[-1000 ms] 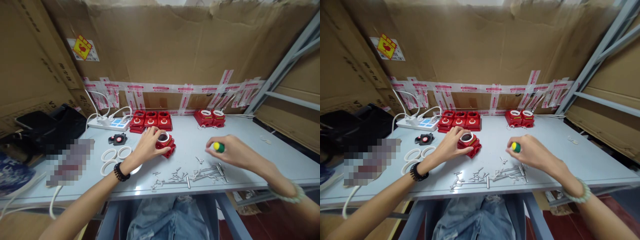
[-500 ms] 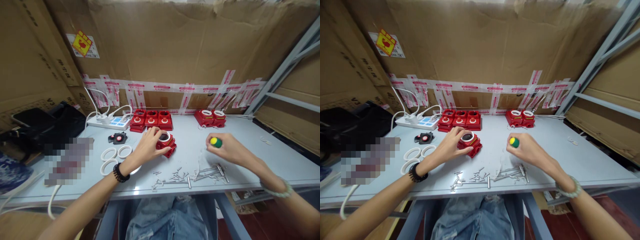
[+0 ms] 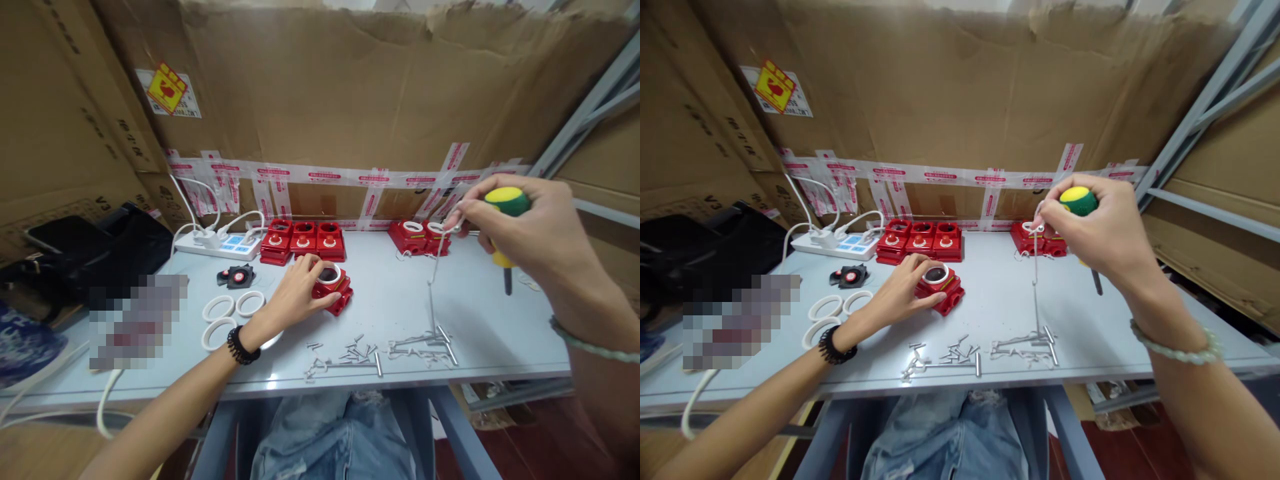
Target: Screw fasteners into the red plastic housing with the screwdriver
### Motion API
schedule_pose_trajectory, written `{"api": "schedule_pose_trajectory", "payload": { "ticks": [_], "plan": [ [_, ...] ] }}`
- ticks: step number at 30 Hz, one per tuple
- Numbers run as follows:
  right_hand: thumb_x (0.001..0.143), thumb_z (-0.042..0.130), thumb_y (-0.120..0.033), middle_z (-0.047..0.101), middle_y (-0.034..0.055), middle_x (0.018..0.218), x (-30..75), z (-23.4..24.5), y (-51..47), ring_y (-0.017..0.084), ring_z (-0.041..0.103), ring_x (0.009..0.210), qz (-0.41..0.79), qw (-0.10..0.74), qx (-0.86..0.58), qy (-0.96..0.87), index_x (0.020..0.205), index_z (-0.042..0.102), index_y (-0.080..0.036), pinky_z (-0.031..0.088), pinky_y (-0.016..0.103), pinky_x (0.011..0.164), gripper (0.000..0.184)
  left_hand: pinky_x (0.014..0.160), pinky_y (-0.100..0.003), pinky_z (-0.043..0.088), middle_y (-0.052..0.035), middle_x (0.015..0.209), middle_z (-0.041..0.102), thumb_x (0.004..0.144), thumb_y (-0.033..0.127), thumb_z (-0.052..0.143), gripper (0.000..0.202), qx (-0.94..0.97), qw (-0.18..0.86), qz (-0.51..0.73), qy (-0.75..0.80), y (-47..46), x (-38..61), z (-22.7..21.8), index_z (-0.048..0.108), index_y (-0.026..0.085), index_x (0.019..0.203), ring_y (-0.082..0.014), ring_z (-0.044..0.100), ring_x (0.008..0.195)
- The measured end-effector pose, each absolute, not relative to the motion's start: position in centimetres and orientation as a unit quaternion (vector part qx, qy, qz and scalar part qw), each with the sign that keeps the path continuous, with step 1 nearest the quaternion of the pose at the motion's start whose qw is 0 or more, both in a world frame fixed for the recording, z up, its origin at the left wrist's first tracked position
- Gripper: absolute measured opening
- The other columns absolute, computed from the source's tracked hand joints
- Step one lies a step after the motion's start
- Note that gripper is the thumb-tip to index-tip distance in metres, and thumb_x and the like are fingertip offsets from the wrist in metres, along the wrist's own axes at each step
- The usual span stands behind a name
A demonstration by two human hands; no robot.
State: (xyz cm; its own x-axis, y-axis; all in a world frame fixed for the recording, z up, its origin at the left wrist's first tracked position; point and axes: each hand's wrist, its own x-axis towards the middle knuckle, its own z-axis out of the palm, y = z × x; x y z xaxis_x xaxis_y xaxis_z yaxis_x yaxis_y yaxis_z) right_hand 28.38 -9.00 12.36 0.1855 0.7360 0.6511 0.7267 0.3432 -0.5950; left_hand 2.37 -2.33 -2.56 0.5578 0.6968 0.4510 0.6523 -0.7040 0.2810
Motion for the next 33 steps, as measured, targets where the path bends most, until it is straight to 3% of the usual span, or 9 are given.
{"api": "schedule_pose_trajectory", "payload": {
  "ticks": [3,8,15,20,28,33],
  "plan": [
    [0.069,0.06,-0.012,0.065,0.006,0.06,28.5,13.0,-7.9,0.007,0.05,0.043,0.009,0.549,-0.555,-0.625,0.062,0.059,-0.014,0.036,0.02,0.036,0.007,0.087,-0.042,0.043,-0.0092,0.109,0.05,0.082,0.044,0.061,0.043,0.88,0.043,0.275,0.384,-2.4,2.4,-2.5,0.051,0.021,0.117,-0.0249,0.048,0.098],
    [0.07,0.06,-0.011,0.048,-0.0042,0.043,28.5,14.4,-6.0,0.005,0.042,0.034,-0.028,0.617,-0.506,-0.602,0.059,0.055,-0.016,0.031,0.021,0.033,0.013,0.09,-0.042,0.043,-0.0097,0.113,0.05,0.081,0.046,0.061,0.046,0.882,0.05,0.266,0.386,-2.4,2.3,-2.2,0.052,0.021,0.118,-0.0255,0.047,0.103],
    [0.069,0.064,-0.016,0.047,-0.0053,0.047,28.7,15.5,-5.6,0.004,0.041,0.039,-0.098,0.622,-0.513,-0.583,0.063,0.062,-0.016,0.033,0.023,0.038,0.007,0.1,-0.052,0.031,-0.0094,0.143,0.039,0.076,0.056,0.062,0.069,0.92,0.04,0.199,0.335,-2.0,1.6,-1.9,0.039,0.029,0.134,-0.0324,0.034,0.13],
    [0.068,0.069,-0.022,0.047,-0.0038,0.042,28.4,13.6,-6.0,0.005,0.04,0.036,0.037,0.522,-0.553,-0.648,0.071,0.067,-0.013,0.03,0.02,0.034,0.01,0.103,-0.052,0.028,-0.0106,0.143,0.04,0.078,0.05,0.063,0.068,0.924,0.048,0.196,0.324,-1.9,1.4,-1.8,0.037,0.028,0.136,-0.0315,0.033,0.132],
    [0.075,0.064,-0.031,0.049,-0.0065,0.045,25.2,8.5,-6.2,0.007,0.042,0.038,0.337,0.281,-0.524,-0.73,0.091,0.06,-0.019,0.033,0.019,0.035,0.021,0.1,-0.043,0.037,-0.0084,0.121,0.059,0.087,0.031,0.057,0.034,0.876,0.114,0.38,0.274,-3.2,2.9,0.4,0.054,0.023,0.12,-0.0237,0.052,0.114],
    [0.075,0.057,-0.023,0.052,-0.0077,0.049,23.9,6.3,-5.5,0.006,0.043,0.041,0.425,0.245,-0.495,-0.717,0.087,0.05,-0.02,0.034,0.018,0.04,0.014,0.089,-0.035,0.044,-0.0067,0.105,0.066,0.086,0.026,0.059,0.024,0.851,0.162,0.441,0.236,-3.6,5.1,1.5,0.061,0.019,0.109,-0.0188,0.058,0.097]
  ]
}}
